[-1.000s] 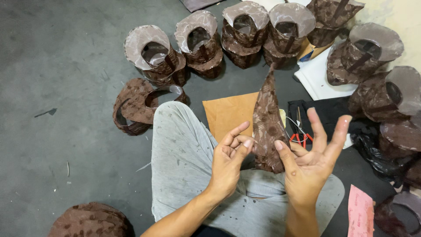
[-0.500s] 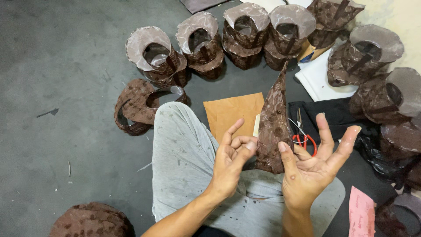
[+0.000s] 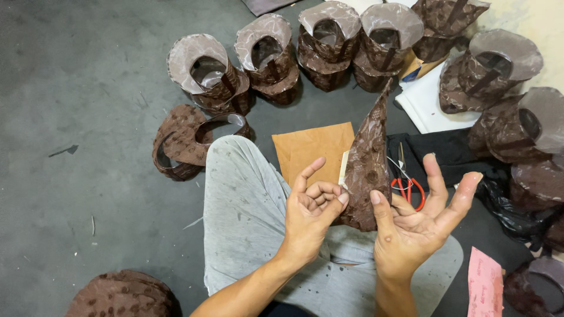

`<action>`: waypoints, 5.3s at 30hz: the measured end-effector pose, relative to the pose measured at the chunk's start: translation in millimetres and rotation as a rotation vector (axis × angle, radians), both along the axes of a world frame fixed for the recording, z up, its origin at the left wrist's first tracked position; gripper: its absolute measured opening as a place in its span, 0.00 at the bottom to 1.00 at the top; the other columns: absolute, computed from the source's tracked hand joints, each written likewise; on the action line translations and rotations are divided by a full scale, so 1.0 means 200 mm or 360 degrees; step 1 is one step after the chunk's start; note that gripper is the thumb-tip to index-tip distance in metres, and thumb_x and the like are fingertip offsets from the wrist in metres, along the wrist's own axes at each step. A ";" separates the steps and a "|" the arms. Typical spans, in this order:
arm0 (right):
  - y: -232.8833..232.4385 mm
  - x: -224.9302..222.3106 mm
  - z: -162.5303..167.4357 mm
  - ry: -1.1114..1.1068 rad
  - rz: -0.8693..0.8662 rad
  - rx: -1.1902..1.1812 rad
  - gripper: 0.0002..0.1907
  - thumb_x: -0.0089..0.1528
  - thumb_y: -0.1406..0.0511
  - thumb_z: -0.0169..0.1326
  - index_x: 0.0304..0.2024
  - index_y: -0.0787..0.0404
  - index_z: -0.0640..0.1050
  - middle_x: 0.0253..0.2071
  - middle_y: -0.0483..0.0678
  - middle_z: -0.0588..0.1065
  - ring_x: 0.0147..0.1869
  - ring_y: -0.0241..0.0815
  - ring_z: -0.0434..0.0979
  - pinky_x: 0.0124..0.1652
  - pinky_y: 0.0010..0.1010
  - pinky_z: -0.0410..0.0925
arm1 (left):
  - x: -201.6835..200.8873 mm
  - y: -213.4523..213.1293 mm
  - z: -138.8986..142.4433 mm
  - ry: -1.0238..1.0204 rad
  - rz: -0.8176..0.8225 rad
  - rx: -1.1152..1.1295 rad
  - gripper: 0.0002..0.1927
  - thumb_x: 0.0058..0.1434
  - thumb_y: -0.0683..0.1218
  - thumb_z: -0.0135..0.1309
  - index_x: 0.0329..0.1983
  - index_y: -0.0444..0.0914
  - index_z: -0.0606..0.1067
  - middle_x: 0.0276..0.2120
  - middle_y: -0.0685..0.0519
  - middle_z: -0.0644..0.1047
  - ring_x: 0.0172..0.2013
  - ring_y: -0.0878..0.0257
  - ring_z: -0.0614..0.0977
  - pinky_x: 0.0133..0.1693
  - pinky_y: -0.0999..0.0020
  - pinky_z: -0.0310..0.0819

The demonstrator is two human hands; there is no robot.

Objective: The person sits on the floor of a shoe workshop and works on brown patterned shoe upper components. They dip their fingers into a tub of glue, spread the glue along the edges of an upper, then fold and press the edges together, setting finished uppers aside with others on the floor.

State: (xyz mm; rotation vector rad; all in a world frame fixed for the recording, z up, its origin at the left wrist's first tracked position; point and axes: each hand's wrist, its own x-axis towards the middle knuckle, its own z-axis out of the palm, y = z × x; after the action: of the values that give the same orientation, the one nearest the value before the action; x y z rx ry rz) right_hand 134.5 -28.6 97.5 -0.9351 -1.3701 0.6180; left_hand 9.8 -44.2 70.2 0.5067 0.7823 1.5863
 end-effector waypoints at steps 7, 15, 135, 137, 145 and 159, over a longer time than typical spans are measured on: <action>-0.01 0.01 0.00 -0.0032 -0.0015 -0.0017 0.55 0.64 0.87 0.58 0.81 0.57 0.41 0.84 0.50 0.38 0.80 0.46 0.56 0.52 0.25 0.77 | 0.00 0.00 0.00 0.0064 0.0013 0.0009 0.40 0.62 0.32 0.57 0.75 0.32 0.54 0.37 0.53 0.77 0.41 0.70 0.78 0.48 0.75 0.75; -0.02 0.00 -0.01 -0.0101 -0.0045 0.0012 0.56 0.62 0.87 0.59 0.80 0.56 0.43 0.84 0.50 0.37 0.79 0.47 0.57 0.48 0.24 0.76 | -0.01 0.01 -0.01 0.0044 0.0002 0.0016 0.40 0.61 0.32 0.57 0.75 0.32 0.55 0.37 0.53 0.77 0.40 0.71 0.78 0.47 0.76 0.74; -0.01 0.01 0.01 0.0198 0.0188 -0.0190 0.52 0.64 0.84 0.56 0.80 0.57 0.43 0.78 0.64 0.54 0.63 0.51 0.77 0.58 0.33 0.76 | -0.08 0.01 -0.11 0.0356 -0.0256 -0.0093 0.04 0.64 0.37 0.58 0.37 0.29 0.79 0.37 0.54 0.78 0.36 0.71 0.78 0.38 0.76 0.74; -0.01 0.01 0.01 0.0190 0.0195 -0.0182 0.51 0.64 0.84 0.56 0.80 0.57 0.43 0.78 0.64 0.53 0.63 0.51 0.77 0.59 0.34 0.76 | -0.08 0.01 -0.11 0.0330 -0.0244 -0.0092 0.04 0.65 0.37 0.58 0.37 0.29 0.79 0.37 0.54 0.78 0.35 0.71 0.78 0.37 0.76 0.74; -0.01 0.01 0.03 0.0104 0.0183 -0.0190 0.54 0.63 0.84 0.57 0.81 0.57 0.43 0.78 0.64 0.53 0.59 0.51 0.80 0.56 0.33 0.76 | -0.09 0.00 -0.09 0.0323 -0.0239 -0.0104 0.04 0.64 0.37 0.58 0.36 0.29 0.79 0.37 0.54 0.78 0.34 0.71 0.78 0.35 0.76 0.74; -0.01 0.00 0.05 0.0003 0.0201 -0.0141 0.54 0.62 0.85 0.57 0.81 0.59 0.43 0.78 0.65 0.53 0.58 0.51 0.79 0.55 0.33 0.77 | -0.08 0.00 -0.10 0.0322 -0.0211 -0.0066 0.03 0.65 0.36 0.57 0.37 0.28 0.79 0.38 0.53 0.77 0.36 0.70 0.78 0.36 0.76 0.75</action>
State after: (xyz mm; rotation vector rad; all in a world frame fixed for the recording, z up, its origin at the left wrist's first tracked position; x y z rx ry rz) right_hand 134.6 -31.1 107.6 -0.9231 -1.4173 0.7803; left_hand -6.0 -43.4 49.2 0.6823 0.9133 1.4080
